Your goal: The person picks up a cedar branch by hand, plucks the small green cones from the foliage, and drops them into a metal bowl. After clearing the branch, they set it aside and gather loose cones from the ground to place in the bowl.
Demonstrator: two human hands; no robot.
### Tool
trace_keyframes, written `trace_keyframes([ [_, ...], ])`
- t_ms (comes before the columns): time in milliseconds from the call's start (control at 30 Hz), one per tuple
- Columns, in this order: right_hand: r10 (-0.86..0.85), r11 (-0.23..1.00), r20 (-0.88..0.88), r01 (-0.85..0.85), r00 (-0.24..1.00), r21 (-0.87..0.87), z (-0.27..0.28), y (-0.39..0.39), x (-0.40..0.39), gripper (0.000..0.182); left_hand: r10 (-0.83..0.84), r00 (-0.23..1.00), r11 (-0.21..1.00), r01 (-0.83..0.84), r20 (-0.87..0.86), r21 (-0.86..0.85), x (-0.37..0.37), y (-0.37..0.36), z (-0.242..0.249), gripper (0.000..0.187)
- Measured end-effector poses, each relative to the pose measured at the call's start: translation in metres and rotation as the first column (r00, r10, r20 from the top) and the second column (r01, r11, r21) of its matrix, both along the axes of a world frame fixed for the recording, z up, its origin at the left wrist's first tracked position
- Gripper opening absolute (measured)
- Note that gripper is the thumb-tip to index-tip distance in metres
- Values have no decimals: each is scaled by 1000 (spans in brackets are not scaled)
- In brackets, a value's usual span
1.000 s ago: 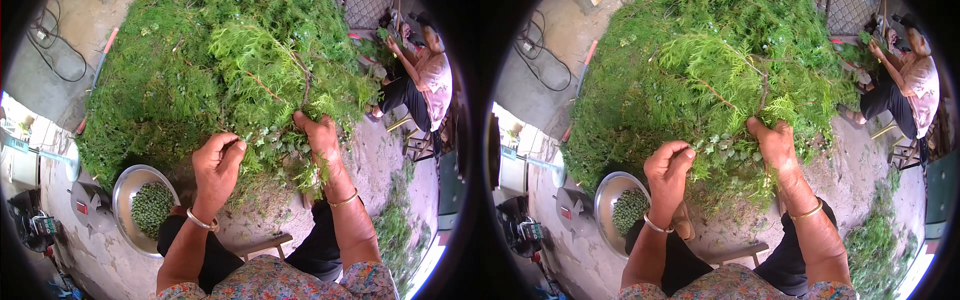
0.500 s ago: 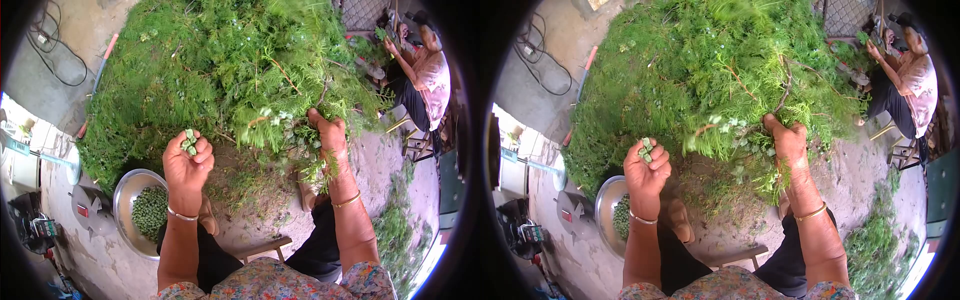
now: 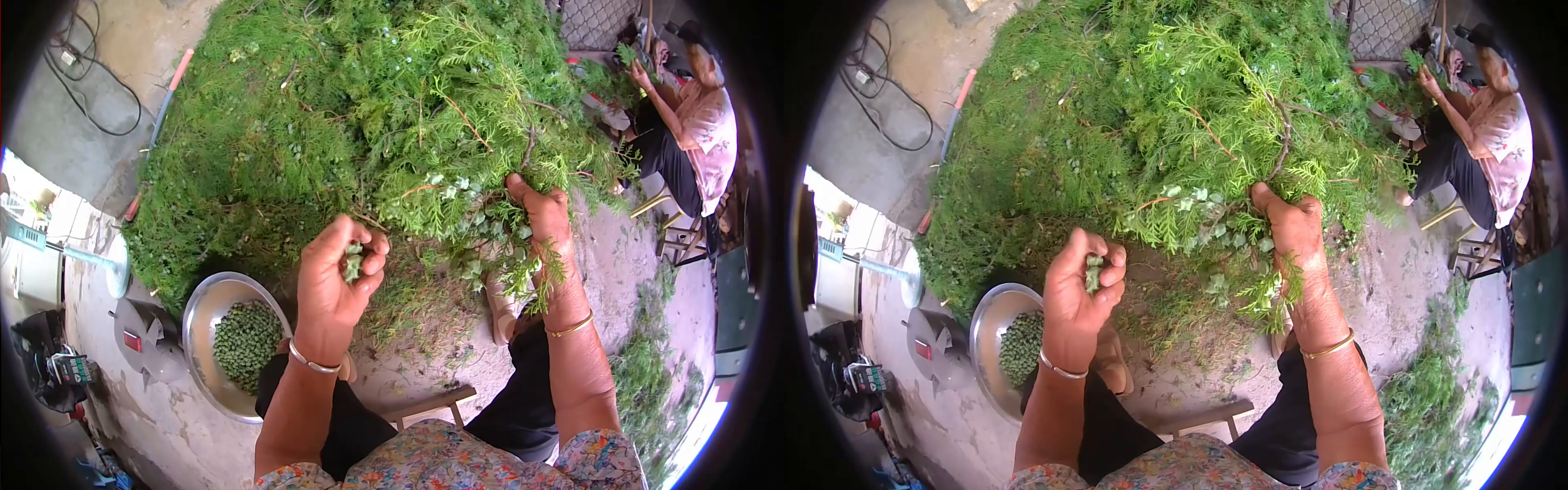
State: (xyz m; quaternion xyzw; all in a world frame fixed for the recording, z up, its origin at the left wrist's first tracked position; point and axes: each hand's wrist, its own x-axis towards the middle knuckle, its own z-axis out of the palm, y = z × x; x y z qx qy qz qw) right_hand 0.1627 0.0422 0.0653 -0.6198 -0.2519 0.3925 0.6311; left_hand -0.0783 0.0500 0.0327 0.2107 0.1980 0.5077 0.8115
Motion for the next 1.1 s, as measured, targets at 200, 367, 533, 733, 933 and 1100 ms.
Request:
trace_keyframes([
  [200,-22,1000,-20,21,1000,-9,-4,3,1,17,67,843,997,-30,-534,77,22,-16,12,11],
  [367,-67,996,36,69,997,-59,-16,5,6,19,105,925,992,-123,-364,-27,21,-12,17,17],
  [533,13,992,97,0,995,-127,7,-4,-7,13,49,951,999,-47,-306,13,17,-8,8,11],
  [733,62,997,113,-57,992,-47,11,-7,-12,7,38,979,998,-49,-201,-47,16,-6,6,11],
  [933,122,991,245,-103,962,-91,6,-6,-7,6,51,977,995,-67,-207,-69,13,-4,7,9],
  [1100,109,991,77,-115,991,73,-11,-2,-5,6,193,885,981,-186,-423,59,16,-5,7,7],
])
